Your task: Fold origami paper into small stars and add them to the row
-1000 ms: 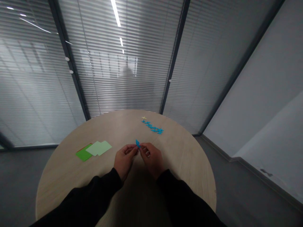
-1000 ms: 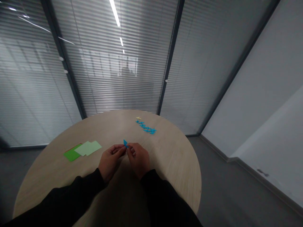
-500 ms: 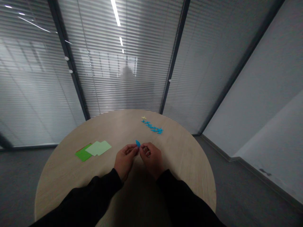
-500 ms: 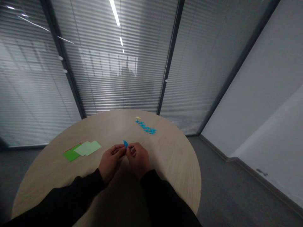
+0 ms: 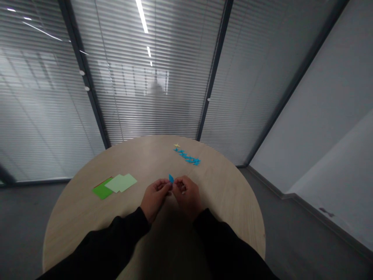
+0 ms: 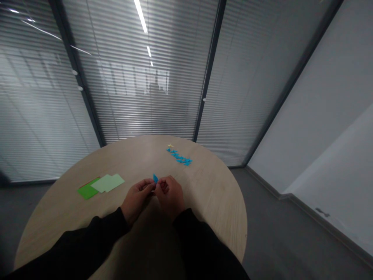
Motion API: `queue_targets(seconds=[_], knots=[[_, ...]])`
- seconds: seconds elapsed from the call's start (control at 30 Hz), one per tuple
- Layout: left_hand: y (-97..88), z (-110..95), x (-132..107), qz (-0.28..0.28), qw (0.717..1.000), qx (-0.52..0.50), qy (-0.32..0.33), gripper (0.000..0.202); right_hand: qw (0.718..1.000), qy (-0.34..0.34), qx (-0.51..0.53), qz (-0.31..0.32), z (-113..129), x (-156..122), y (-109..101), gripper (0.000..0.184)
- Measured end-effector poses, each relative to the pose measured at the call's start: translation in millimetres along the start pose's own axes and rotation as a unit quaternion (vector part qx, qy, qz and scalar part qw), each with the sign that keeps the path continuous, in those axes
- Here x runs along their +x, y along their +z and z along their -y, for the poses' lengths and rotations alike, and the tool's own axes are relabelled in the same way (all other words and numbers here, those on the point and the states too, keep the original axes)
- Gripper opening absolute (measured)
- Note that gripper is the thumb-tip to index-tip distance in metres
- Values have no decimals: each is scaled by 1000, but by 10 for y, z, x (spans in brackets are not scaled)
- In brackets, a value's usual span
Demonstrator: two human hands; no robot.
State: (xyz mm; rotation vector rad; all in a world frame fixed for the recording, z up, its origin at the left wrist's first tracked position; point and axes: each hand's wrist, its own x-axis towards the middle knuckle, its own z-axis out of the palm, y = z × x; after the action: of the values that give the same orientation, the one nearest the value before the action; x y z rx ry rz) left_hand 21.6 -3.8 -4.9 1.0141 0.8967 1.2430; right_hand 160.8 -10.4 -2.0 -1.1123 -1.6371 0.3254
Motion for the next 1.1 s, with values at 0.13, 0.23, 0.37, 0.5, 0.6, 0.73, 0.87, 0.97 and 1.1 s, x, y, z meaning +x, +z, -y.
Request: queue_targets(seconds=[0.13, 0.23, 0.37, 0.5, 0.6, 0.73, 0.87, 0.97, 1.1], knots=[[-15, -31, 8, -26, 997, 61, 42, 34, 1000, 17, 13, 9, -8, 5, 2, 9], [-14, -30, 5, -34, 996, 56, 62, 34, 1000, 5, 10, 6, 7, 4, 4, 9], [-8, -17, 3, -28, 996, 39, 76, 32, 999, -21, -26, -5, 15, 2, -3, 7], [-10, -18, 7, -18, 996, 39, 78, 32, 997, -49, -59, -6, 9, 3, -5, 6], [-15, -22, 5, -16, 996, 47, 74, 32, 994, -66, -85, -3, 11, 1, -11, 6], [-21, -18, -4, 5, 994, 75, 86, 29, 992, -82, -99, -3, 10, 4, -37, 5], [-23, -7, -7, 9, 989, 88, 114, 31, 995, -64, -72, -3, -4, 13, -55, 6], [-18, -19, -15, -4, 986, 103, 128, 32, 997, -48, -54, -1, -14, 15, -50, 7], [0, -68, -51, -34, 981, 129, 140, 26, 998, -41, -54, 9, -6, 8, -36, 7]])
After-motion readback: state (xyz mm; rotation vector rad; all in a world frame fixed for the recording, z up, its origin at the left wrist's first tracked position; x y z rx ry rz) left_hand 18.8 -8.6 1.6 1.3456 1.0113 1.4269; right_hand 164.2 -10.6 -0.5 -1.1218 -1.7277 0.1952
